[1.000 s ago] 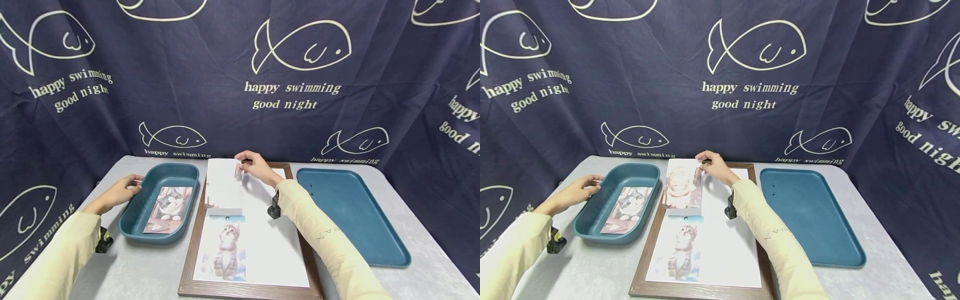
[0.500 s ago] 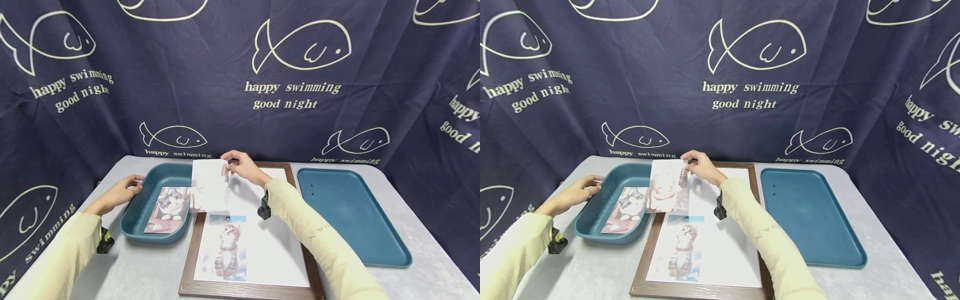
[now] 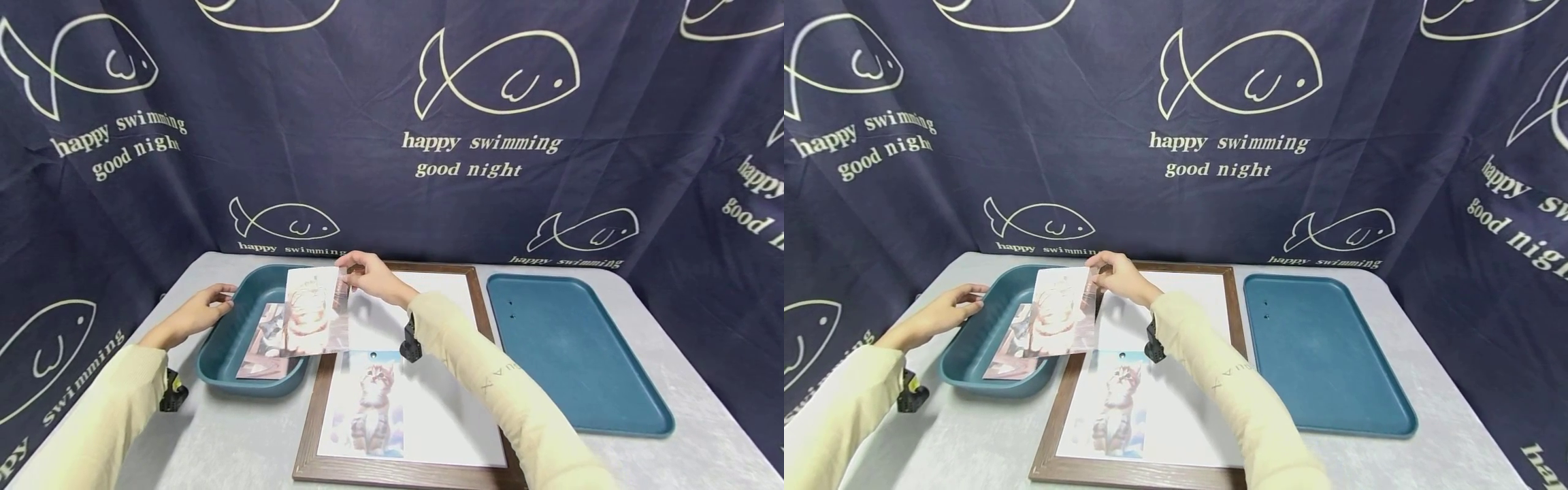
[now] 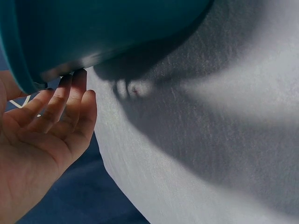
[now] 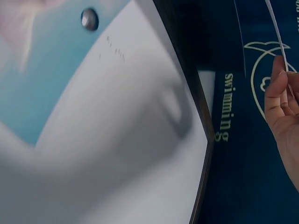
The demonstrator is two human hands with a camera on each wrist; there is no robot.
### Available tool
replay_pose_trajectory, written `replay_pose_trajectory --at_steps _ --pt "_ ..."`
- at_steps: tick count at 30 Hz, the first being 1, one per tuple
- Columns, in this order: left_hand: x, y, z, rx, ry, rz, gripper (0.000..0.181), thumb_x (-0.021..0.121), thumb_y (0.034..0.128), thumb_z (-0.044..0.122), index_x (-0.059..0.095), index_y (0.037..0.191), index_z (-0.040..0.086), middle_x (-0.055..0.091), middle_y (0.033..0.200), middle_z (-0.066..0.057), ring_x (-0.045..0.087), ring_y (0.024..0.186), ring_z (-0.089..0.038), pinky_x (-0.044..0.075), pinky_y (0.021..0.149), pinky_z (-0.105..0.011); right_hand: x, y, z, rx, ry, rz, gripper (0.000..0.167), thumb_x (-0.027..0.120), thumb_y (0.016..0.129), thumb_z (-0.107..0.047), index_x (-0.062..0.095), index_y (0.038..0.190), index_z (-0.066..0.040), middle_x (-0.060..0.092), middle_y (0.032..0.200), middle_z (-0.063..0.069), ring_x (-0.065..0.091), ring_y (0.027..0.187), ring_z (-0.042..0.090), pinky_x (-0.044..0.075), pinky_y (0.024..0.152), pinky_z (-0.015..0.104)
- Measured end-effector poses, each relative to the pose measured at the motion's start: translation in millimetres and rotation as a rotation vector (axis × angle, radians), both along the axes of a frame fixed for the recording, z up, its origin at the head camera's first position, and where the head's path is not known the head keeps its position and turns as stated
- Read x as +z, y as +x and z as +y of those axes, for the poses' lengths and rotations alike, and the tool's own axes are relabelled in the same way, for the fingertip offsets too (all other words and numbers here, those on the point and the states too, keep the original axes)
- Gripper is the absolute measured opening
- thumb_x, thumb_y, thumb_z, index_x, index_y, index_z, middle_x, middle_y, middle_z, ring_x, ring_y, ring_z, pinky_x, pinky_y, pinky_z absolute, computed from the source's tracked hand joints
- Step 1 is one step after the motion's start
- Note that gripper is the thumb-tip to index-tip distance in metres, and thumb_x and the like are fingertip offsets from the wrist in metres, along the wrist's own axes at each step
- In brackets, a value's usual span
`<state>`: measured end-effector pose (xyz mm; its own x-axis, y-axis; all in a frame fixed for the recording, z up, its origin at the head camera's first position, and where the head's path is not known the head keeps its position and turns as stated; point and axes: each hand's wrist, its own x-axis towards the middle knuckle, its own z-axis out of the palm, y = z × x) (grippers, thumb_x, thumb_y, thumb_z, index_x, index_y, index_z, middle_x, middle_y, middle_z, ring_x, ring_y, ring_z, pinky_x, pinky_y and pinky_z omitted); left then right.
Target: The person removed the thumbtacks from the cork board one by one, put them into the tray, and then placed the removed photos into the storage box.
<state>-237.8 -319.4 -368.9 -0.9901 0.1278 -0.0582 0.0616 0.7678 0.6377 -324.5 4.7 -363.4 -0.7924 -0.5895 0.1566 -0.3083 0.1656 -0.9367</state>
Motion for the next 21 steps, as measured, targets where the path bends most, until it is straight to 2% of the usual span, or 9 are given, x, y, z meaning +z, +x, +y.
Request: replay_pose_trajectory --at_steps 2,8,12,14,17,19,21 --pt "0.4 0.2 0.8 0.001 0.003 0.000 0.042 0.043 0.0945 0.014 0.037 0.129 -0.010 0.047 0.119 -0.035 0.046 0.111 -0.044 0.043 0.084 -0.046 -0.7 1.1 -5.0 0.009 -0.005 -0.005 0.030 0.053 0.085 0.006 0.055 0.115 0.005 0.056 0.099 0.018 0.056 0.072 0.026 0.049 0.076 0.051" --pt "1.1 1.6 2.3 0.004 -0.001 0.003 0.042 0.043 0.0943 0.013 0.037 0.128 -0.010 0.048 0.119 -0.034 0.045 0.112 -0.044 0.042 0.085 -0.047 -3.3 5.5 -19.8 0.005 -0.017 0.003 0.031 0.053 0.083 0.008 0.055 0.115 0.006 0.055 0.102 0.018 0.055 0.064 0.015 0.050 0.074 0.048" --pt "1.2 2.0 2.8 0.003 -0.005 0.006 0.041 0.043 0.0943 0.013 0.037 0.128 -0.010 0.047 0.119 -0.035 0.044 0.112 -0.045 0.041 0.086 -0.049 -5.0 8.2 -28.1 -0.023 -0.024 -0.006 0.031 0.054 0.084 0.008 0.055 0.114 0.005 0.054 0.103 0.019 0.056 0.062 0.010 0.052 0.067 0.034" --pt "1.0 2.0 2.9 0.004 -0.008 0.007 0.042 0.043 0.0943 0.013 0.037 0.128 -0.010 0.047 0.119 -0.035 0.043 0.113 -0.045 0.041 0.086 -0.049 -5.8 10.0 -31.3 -0.041 -0.025 -0.015 0.031 0.053 0.083 0.009 0.054 0.114 0.005 0.054 0.104 0.018 0.058 0.065 0.017 0.051 0.064 0.027" --pt "0.4 1.9 2.8 0.005 -0.013 0.009 0.041 0.043 0.0944 0.013 0.037 0.128 -0.010 0.047 0.119 -0.035 0.044 0.113 -0.046 0.041 0.086 -0.049 -5.4 13.3 -35.1 -0.057 -0.026 -0.033 0.031 0.052 0.084 0.009 0.053 0.115 0.004 0.054 0.105 0.017 0.061 0.075 0.034 0.052 0.069 0.033" --pt "-0.1 1.6 2.8 0.007 -0.016 0.012 0.041 0.042 0.0944 0.013 0.037 0.128 -0.010 0.047 0.120 -0.035 0.044 0.113 -0.046 0.041 0.086 -0.049 -5.6 14.8 -37.3 -0.069 -0.027 -0.041 0.030 0.052 0.085 0.008 0.054 0.115 0.003 0.055 0.106 0.018 0.061 0.078 0.034 0.052 0.075 0.040" --pt "-0.5 1.3 3.0 0.007 -0.019 0.014 0.041 0.042 0.0944 0.013 0.037 0.128 -0.010 0.047 0.119 -0.035 0.044 0.112 -0.046 0.042 0.085 -0.049 -6.0 15.8 -39.4 -0.074 -0.035 -0.055 0.029 0.053 0.086 0.007 0.053 0.115 0.004 0.055 0.107 0.019 0.062 0.075 0.027 0.050 0.080 0.047"
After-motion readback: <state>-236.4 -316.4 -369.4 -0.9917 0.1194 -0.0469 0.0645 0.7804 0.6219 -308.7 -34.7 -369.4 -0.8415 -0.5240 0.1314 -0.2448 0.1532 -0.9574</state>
